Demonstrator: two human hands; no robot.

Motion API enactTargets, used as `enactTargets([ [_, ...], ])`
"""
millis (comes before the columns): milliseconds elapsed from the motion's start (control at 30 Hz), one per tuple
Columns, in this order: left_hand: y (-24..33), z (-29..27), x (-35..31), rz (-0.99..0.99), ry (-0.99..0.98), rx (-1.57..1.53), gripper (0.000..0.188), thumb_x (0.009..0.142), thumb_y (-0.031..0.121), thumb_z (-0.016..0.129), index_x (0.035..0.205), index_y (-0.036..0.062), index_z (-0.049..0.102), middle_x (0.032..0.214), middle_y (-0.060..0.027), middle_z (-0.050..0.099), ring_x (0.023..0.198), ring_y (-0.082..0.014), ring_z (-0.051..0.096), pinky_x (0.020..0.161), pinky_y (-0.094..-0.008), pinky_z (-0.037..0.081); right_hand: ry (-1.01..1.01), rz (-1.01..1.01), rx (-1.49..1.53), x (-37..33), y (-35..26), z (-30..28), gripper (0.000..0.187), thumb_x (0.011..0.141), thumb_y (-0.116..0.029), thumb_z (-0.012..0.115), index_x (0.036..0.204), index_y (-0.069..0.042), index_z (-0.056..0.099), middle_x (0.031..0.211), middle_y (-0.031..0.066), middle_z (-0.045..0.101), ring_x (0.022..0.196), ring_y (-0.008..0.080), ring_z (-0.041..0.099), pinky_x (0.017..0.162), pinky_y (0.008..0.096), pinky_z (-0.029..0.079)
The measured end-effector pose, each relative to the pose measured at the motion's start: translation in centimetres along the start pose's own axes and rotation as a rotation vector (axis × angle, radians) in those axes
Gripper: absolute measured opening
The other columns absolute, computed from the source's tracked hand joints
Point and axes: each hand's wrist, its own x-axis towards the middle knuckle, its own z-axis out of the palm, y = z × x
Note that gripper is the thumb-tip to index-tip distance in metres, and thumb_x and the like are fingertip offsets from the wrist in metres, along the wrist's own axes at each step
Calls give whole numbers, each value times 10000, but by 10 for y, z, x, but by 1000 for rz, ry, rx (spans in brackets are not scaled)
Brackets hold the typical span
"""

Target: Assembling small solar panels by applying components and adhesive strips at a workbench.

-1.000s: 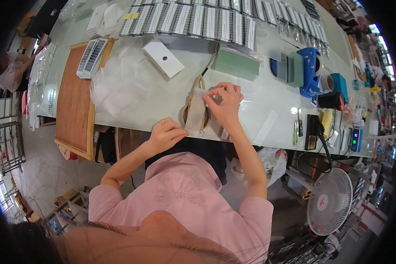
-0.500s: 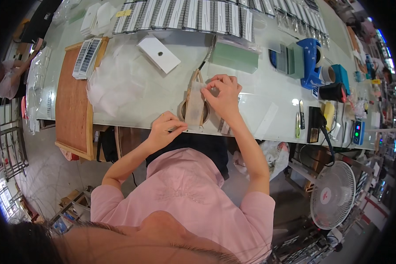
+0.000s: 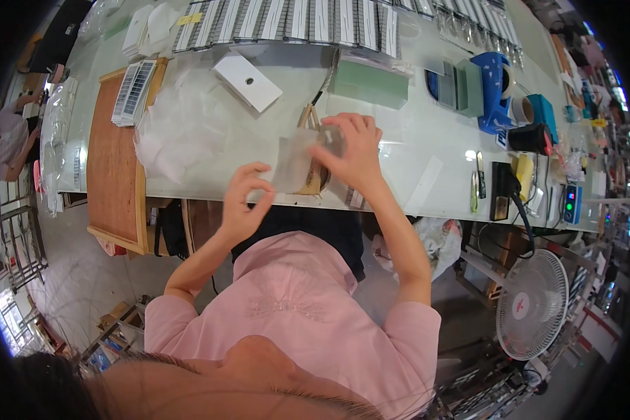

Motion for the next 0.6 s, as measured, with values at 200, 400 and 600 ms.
enactTargets([
  [200,11,-48,-3,-32,-44,-431,33,1016,48,471,1043,55,453,1128,-149,676,1139,-255,645,1136,-458,333,-204,-477,-346,-73,-20,-7,599,674,-302,820,1232,-166,649,1354,-7,547,1149,229,514,911,433,352],
  [400,15,-24,1,-249,-128,-622,39,1054,82,423,1074,49,416,1174,-214,652,725,-151,684,723,-268,538,115,-572,-206,-59,-41,-28,345,674,-127,785,1015,-139,732,1060,-32,681,934,199,600,838,377,351],
  [600,53,-7,3,-65,-409,-433,66,864,-33,663,883,29,649,1283,-187,655,633,11,527,555,-188,400,106,-67,550,-46,-79,-59,94,782,20,685,861,-32,685,885,73,685,746,160,566,683,285,434],
])
